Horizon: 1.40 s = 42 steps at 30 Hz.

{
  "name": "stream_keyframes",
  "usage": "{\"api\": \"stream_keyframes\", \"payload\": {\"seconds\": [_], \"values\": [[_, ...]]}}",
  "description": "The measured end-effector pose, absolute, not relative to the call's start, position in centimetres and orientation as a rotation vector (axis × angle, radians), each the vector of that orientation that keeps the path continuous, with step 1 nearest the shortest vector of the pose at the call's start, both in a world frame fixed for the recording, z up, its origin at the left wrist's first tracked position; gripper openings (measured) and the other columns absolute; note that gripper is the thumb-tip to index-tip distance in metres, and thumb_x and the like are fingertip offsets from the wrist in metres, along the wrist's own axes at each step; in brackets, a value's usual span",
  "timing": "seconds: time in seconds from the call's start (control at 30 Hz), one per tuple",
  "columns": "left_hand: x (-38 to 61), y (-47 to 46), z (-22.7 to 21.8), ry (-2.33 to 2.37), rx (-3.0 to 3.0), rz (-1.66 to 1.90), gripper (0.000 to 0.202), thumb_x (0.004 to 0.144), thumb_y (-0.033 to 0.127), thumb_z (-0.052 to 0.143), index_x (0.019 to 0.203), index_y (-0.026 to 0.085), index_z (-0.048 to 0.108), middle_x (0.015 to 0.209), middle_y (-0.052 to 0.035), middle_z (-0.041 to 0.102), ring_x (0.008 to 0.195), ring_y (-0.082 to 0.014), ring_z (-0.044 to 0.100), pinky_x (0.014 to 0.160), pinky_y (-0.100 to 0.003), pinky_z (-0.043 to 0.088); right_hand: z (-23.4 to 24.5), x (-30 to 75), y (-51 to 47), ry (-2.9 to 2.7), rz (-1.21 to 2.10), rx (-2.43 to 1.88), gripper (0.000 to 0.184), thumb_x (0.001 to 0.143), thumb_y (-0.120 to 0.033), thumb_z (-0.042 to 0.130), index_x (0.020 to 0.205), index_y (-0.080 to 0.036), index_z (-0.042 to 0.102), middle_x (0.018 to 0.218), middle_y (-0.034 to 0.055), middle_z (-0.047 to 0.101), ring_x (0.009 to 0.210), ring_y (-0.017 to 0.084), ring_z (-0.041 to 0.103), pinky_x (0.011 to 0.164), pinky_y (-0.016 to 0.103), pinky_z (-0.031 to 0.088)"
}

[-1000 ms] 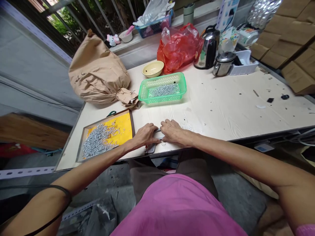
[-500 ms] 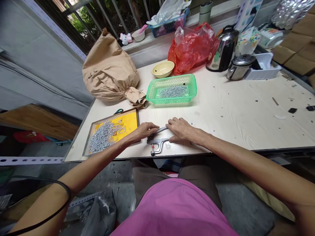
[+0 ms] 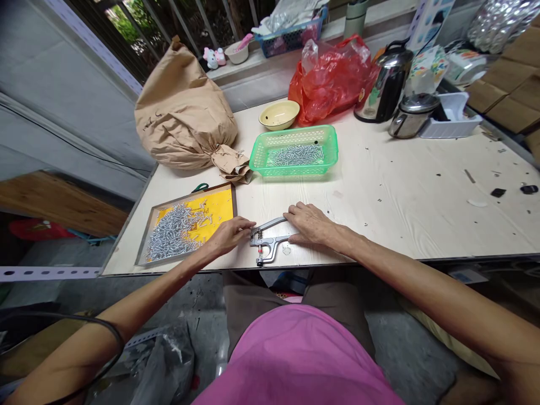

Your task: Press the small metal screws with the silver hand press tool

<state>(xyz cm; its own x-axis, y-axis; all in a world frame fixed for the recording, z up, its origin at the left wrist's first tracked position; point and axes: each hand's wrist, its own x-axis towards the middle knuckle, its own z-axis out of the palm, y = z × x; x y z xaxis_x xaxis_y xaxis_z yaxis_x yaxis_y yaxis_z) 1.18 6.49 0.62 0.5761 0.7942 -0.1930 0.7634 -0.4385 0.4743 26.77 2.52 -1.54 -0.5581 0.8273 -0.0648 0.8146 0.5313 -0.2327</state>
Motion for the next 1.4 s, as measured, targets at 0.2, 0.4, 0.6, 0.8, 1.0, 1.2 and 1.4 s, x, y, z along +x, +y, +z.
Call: {"api": "stream_keyframes", "payload": {"seconds": [0.2,0.4,0.6,0.8,1.0,1.2,1.4], "values": [[0.6,2.1,0.8,1.48,1.853,0.221,0.028,0.087,0.034,0.046,0.086,0.015,0.066,0.06,-0.0019,0.063,0.047,-0.0112,0.056,0.05,-0.022,0.044,-1.5,26.8,1.8,-2.675,0.326,-1.427,0.031,0.083,-0.037,0.06,0.105,-0.016,0.057,0.099,0.01,0.057,0.09,0.024,0.049,0.076,0.034,0.037],[0.9,-0.5,-1.2,1.476,1.461,0.116,0.034,0.084,0.045,0.047,0.07,0.016,0.058,0.046,0.0017,0.057,0.032,-0.0087,0.045,0.035,-0.019,0.033,-1.5,26.5,1.4,-2.671,0.298,-1.453,0.035,0.082,-0.038,0.062,0.107,-0.015,0.057,0.102,0.0104,0.057,0.093,0.025,0.048,0.079,0.035,0.036],[1.0,-0.6,-1.9,1.465,1.203,0.191,0.034,0.082,0.046,0.053,0.071,0.014,0.055,0.045,0.0028,0.055,0.032,-0.0067,0.045,0.034,-0.016,0.032,-1.8,26.4,0.9,-2.632,0.315,-1.508,0.043,0.08,-0.04,0.063,0.113,-0.014,0.055,0.108,0.0129,0.056,0.097,0.026,0.048,0.082,0.036,0.036],[0.9,-0.6,-1.6,1.436,1.108,0.207,0.033,0.081,0.045,0.057,0.075,0.013,0.058,0.048,0.0032,0.054,0.033,-0.006,0.046,0.033,-0.016,0.035,-1.1,26.3,0.5,-2.616,0.34,-1.509,0.037,0.083,-0.038,0.061,0.11,-0.013,0.056,0.104,0.0121,0.057,0.094,0.025,0.048,0.08,0.036,0.036],[0.9,-0.6,-1.3,1.434,1.07,0.233,0.033,0.079,0.045,0.06,0.079,0.012,0.06,0.051,0.0036,0.054,0.035,-0.0062,0.048,0.035,-0.017,0.04,-0.7,26.1,0.3,-2.61,0.358,-1.519,0.029,0.085,-0.033,0.06,0.105,-0.013,0.057,0.101,0.0119,0.057,0.092,0.024,0.048,0.077,0.035,0.036],[1.1,-0.6,-0.9,1.465,1.068,0.196,0.035,0.079,0.047,0.06,0.071,0.013,0.057,0.046,0.0046,0.051,0.034,-0.0059,0.046,0.033,-0.016,0.038,-1.7,26.3,0.1,-2.585,0.329,-1.513,0.039,0.082,-0.04,0.06,0.11,-0.014,0.055,0.105,0.0129,0.056,0.094,0.026,0.047,0.079,0.036,0.036],[0.9,-0.4,-1.0,1.452,1.038,0.197,0.034,0.078,0.046,0.061,0.08,0.012,0.058,0.049,0.0048,0.053,0.035,-0.0066,0.048,0.034,-0.017,0.04,-2.1,26.4,-0.1,-2.552,0.321,-1.533,0.049,0.079,-0.044,0.061,0.116,-0.013,0.052,0.107,0.0141,0.056,0.096,0.028,0.047,0.079,0.038,0.037]]}}
